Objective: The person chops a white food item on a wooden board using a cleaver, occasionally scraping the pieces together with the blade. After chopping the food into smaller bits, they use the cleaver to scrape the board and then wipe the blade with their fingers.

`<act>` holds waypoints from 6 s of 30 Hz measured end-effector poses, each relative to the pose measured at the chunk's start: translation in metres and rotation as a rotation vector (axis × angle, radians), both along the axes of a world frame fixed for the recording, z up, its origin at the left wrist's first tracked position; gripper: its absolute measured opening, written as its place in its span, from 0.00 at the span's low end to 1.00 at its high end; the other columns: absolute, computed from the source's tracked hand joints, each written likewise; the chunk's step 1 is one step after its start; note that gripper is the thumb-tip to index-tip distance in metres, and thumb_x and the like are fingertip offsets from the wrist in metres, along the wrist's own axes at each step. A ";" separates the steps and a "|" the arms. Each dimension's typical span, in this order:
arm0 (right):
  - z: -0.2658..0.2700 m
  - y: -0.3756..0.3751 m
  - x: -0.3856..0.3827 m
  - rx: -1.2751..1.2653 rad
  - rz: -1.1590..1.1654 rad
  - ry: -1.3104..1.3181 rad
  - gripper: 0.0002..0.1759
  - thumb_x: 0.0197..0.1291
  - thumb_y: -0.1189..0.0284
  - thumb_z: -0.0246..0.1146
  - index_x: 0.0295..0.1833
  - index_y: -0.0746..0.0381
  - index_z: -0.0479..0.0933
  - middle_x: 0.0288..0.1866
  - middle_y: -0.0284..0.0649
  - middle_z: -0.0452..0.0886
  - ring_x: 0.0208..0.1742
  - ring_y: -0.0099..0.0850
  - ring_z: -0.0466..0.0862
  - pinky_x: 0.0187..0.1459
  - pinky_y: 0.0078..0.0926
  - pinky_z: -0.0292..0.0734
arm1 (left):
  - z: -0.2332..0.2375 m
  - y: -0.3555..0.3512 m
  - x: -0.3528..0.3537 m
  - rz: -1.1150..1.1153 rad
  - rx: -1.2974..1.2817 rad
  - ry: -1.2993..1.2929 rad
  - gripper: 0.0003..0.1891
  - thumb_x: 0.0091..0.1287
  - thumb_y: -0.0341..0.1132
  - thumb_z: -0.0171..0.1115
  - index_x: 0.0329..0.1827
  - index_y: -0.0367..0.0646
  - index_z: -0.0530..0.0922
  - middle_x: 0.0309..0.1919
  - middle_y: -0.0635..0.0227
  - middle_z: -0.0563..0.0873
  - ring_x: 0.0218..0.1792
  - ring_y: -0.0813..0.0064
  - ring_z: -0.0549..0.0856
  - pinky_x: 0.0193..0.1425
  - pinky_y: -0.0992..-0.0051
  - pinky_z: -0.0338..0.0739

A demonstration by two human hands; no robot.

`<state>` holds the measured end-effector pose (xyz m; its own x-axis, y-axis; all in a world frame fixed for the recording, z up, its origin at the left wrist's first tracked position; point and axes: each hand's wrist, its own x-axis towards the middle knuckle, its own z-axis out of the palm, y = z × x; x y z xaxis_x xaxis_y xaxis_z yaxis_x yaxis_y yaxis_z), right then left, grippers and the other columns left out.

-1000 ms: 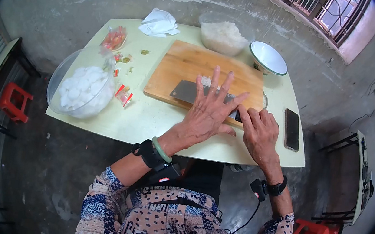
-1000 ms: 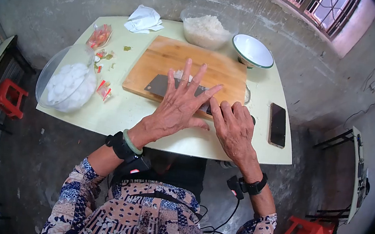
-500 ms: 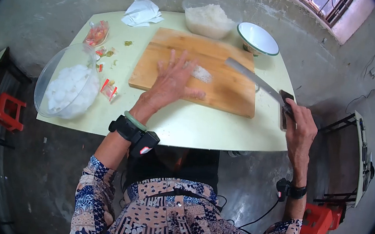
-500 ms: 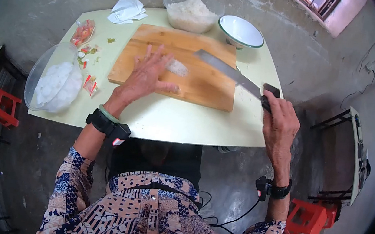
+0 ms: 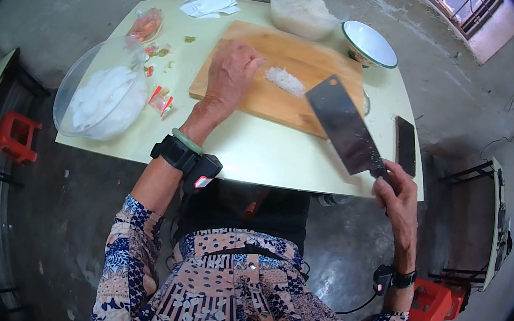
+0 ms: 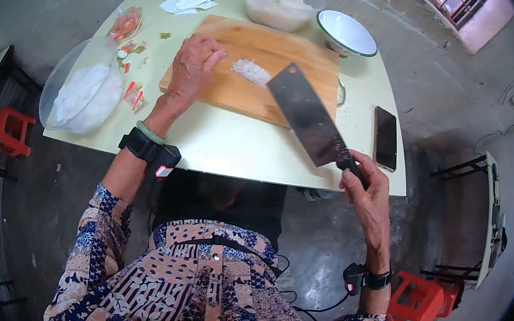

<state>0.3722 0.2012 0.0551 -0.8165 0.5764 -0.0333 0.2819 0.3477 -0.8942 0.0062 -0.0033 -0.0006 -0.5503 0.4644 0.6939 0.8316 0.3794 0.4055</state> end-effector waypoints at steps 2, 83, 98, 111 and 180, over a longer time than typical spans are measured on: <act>0.006 -0.020 -0.008 -0.056 0.047 -0.027 0.22 0.73 0.72 0.64 0.71 0.64 0.81 0.35 0.27 0.81 0.30 0.14 0.72 0.31 0.17 0.66 | 0.002 -0.010 0.002 -0.001 0.014 -0.038 0.10 0.70 0.29 0.71 0.54 0.44 0.89 0.58 0.55 0.87 0.60 0.50 0.86 0.66 0.57 0.80; 0.019 -0.095 -0.071 0.624 0.157 -0.015 0.19 0.70 0.82 0.68 0.64 0.63 0.84 0.49 0.48 0.91 0.49 0.37 0.91 0.54 0.33 0.83 | -0.021 -0.117 0.096 -0.181 0.919 -0.729 0.15 0.82 0.30 0.57 0.67 0.33 0.80 0.44 0.62 0.91 0.48 0.74 0.89 0.64 0.71 0.81; 0.025 -0.112 -0.073 0.628 0.154 -0.002 0.19 0.69 0.83 0.68 0.64 0.62 0.84 0.48 0.49 0.90 0.47 0.40 0.92 0.52 0.34 0.84 | -0.028 -0.126 0.097 -0.246 1.078 -0.770 0.16 0.84 0.32 0.51 0.65 0.33 0.80 0.39 0.61 0.89 0.44 0.73 0.86 0.65 0.68 0.78; 0.007 -0.122 -0.110 0.794 0.249 0.119 0.19 0.68 0.81 0.70 0.63 0.59 0.84 0.41 0.45 0.88 0.38 0.41 0.89 0.43 0.36 0.83 | -0.017 -0.134 0.080 -0.043 0.861 -0.813 0.17 0.83 0.41 0.60 0.55 0.35 0.87 0.42 0.66 0.91 0.47 0.78 0.86 0.61 0.74 0.78; -0.003 -0.080 -0.049 0.978 0.582 0.239 0.25 0.53 0.84 0.73 0.56 0.54 0.88 0.34 0.37 0.82 0.33 0.35 0.81 0.34 0.34 0.77 | -0.078 -0.151 0.162 -0.729 1.000 -2.226 0.32 0.88 0.43 0.47 0.78 0.17 0.64 0.75 0.28 0.73 0.77 0.35 0.74 0.84 0.46 0.70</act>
